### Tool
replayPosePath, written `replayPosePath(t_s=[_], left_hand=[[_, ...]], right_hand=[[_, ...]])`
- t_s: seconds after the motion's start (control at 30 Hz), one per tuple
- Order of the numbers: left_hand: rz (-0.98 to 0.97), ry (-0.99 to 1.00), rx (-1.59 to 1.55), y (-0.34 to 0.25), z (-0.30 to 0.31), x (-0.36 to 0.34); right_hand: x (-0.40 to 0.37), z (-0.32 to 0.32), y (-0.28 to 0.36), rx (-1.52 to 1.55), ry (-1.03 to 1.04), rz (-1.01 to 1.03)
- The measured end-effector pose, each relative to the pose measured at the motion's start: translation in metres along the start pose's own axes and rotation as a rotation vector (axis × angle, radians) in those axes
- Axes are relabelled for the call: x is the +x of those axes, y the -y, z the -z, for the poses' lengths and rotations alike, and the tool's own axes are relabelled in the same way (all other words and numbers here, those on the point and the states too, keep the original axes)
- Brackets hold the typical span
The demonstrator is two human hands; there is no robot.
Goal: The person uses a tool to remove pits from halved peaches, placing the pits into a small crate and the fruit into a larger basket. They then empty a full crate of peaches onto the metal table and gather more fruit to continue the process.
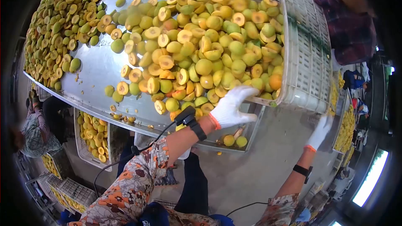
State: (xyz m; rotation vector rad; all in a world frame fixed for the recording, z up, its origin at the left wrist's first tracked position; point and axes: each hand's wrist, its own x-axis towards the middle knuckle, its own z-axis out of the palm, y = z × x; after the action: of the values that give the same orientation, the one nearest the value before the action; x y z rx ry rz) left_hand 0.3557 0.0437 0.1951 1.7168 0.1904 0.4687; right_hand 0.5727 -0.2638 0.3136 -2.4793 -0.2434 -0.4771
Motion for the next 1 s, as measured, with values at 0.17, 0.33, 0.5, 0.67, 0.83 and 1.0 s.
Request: replayPosePath(t_s=[0.17,0.33,0.5,0.67,0.83,1.0], left_hand=[[0.175,0.088,-0.194,-0.01,-0.02,0.022],[0.374,-0.269,-0.624,0.013,-0.002,0.04],[0.355,-0.516,-0.692,0.035,0.079,0.017],[0.285,-0.684,-0.868,0.054,0.164,-0.012],[0.167,-0.842,-1.143,0.114,0.243,-0.049],[0.092,-0.871,-1.319,0.134,0.286,-0.081]], right_hand=[[0.006,-0.035,-0.038,1.015,0.321,-0.512],[0.006,-0.051,0.041,0.441,0.28,-0.137],[-0.032,-0.069,0.195,0.23,0.333,0.27],[-0.067,-0.116,0.291,0.309,0.273,0.591],[-0.114,-0.163,0.408,0.302,0.161,0.902],[-0.162,-0.183,0.455,0.32,0.236,0.977]])
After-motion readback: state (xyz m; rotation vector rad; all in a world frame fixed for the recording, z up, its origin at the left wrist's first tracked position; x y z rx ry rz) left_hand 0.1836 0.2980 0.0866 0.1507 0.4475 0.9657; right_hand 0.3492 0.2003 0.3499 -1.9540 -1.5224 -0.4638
